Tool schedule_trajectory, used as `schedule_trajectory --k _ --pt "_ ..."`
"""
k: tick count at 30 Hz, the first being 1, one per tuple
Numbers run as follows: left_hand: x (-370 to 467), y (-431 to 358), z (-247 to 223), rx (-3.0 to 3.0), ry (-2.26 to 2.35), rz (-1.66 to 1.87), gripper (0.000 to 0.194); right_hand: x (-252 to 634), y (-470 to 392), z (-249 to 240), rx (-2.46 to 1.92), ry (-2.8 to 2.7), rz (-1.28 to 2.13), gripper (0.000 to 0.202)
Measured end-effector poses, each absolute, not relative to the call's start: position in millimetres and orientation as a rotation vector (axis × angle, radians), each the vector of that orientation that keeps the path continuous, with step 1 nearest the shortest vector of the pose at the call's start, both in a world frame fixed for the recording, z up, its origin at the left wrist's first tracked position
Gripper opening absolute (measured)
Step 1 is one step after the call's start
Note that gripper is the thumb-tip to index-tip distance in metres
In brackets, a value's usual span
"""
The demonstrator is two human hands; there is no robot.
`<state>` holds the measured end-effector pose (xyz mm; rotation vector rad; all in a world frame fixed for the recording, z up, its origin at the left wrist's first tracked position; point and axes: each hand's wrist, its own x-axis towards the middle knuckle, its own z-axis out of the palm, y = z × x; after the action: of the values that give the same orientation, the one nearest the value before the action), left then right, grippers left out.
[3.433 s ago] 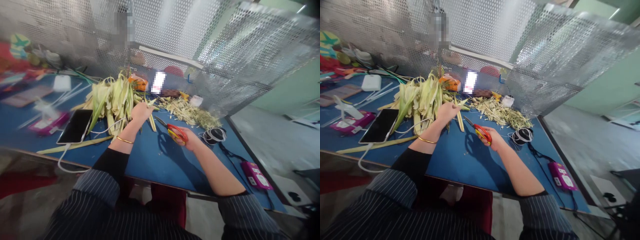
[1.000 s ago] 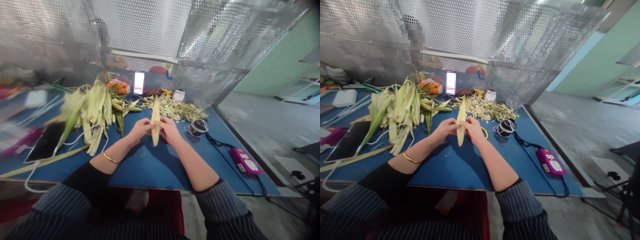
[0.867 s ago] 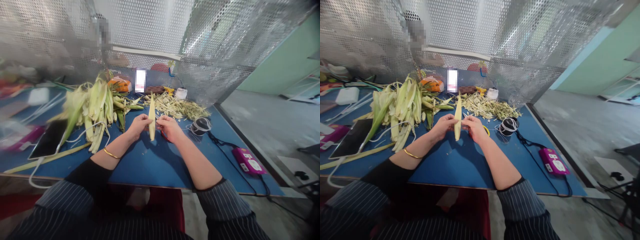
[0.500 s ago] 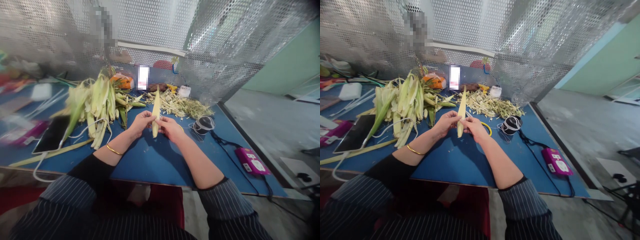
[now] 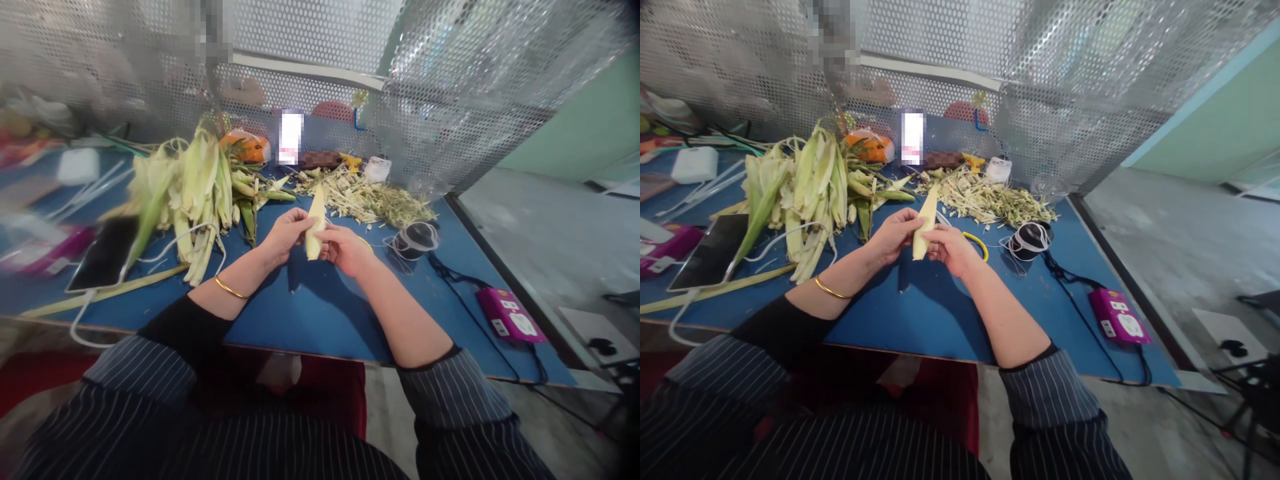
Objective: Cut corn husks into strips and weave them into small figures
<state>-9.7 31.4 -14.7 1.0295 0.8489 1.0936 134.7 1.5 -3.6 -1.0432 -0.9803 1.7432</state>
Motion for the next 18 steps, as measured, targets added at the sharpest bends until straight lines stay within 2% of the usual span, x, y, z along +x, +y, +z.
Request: schedule_trajectory --k 10,12,14,18 --pt "-10.5 33.8 -13.2 1.007 0.726 1.167 0.029 132.3 3.9 -8.8 -0.972 -0.943 1.514 0.028" --pt "-10.9 32.8 -13.0 1.007 0.773 1.148 0.027 131.6 2.8 -8.8 -1.021 -1.091 1.263 0.029" --pt "-10.9 30.8 -13.2 0.995 0.872 1.136 0.027 131.1 0.7 -8.4 -1.131 -1.316 0.859 0.027" --pt "-8.7 24.6 -12.8 0.969 0.896 1.158 0.038 129.6 -7.1 -8.5 -1.352 -1.816 0.053 0.031"
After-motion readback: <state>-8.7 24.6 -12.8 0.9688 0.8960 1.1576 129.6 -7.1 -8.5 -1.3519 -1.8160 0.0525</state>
